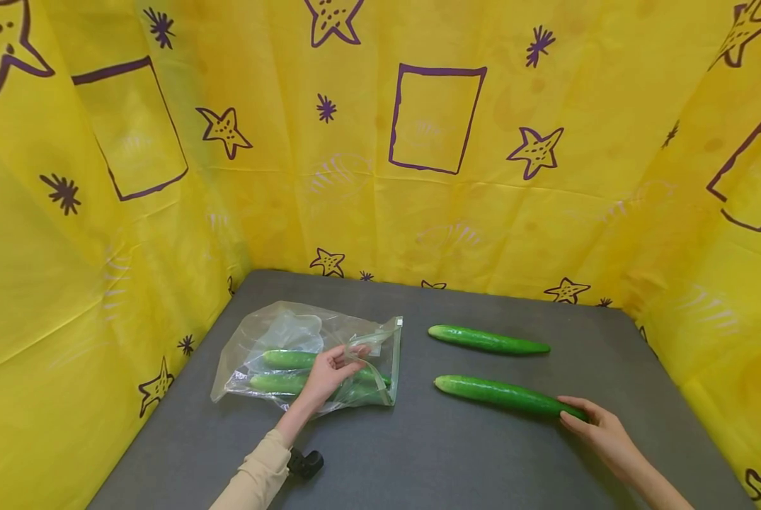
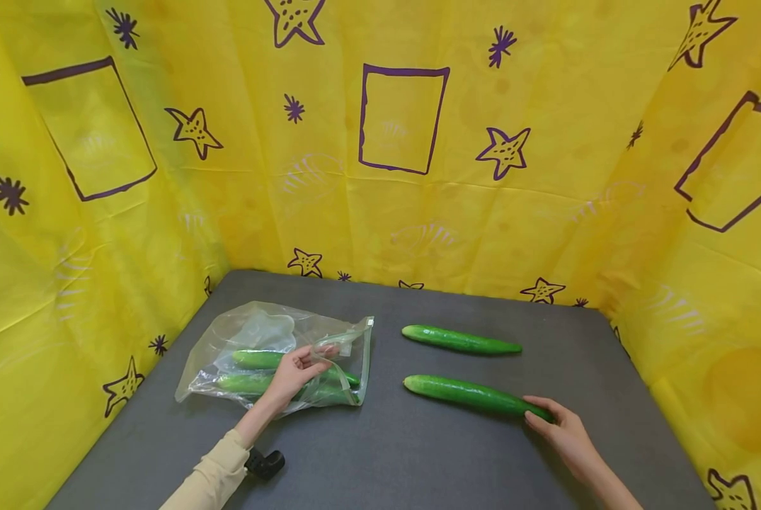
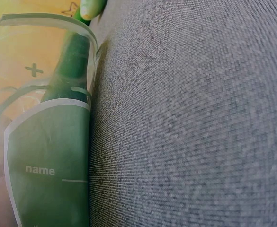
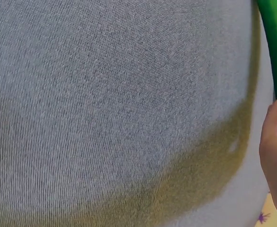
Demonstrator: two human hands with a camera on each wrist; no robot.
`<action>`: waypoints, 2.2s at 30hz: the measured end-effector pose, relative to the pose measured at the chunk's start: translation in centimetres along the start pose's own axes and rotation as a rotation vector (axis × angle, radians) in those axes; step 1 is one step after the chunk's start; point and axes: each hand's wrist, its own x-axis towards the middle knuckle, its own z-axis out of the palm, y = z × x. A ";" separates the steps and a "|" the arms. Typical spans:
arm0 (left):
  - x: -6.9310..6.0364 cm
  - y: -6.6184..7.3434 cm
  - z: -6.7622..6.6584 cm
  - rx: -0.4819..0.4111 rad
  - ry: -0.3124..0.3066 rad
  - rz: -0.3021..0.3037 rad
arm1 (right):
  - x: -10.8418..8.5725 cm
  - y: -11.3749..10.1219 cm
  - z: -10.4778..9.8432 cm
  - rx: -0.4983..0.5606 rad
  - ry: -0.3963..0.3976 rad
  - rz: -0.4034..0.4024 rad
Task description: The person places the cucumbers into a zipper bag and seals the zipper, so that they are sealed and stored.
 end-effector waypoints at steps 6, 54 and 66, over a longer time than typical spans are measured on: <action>-0.4 1.5 0.2 -0.011 -0.015 -0.007 | -0.1 0.1 0.0 0.173 -0.001 0.024; 0.0 -0.3 -0.1 0.004 -0.010 0.040 | 0.0 -3.0 -1.2 0.174 0.080 0.029; 0.0 -0.2 -0.1 -0.002 -0.007 0.033 | 0.0 -5.0 -1.6 0.174 0.064 -0.026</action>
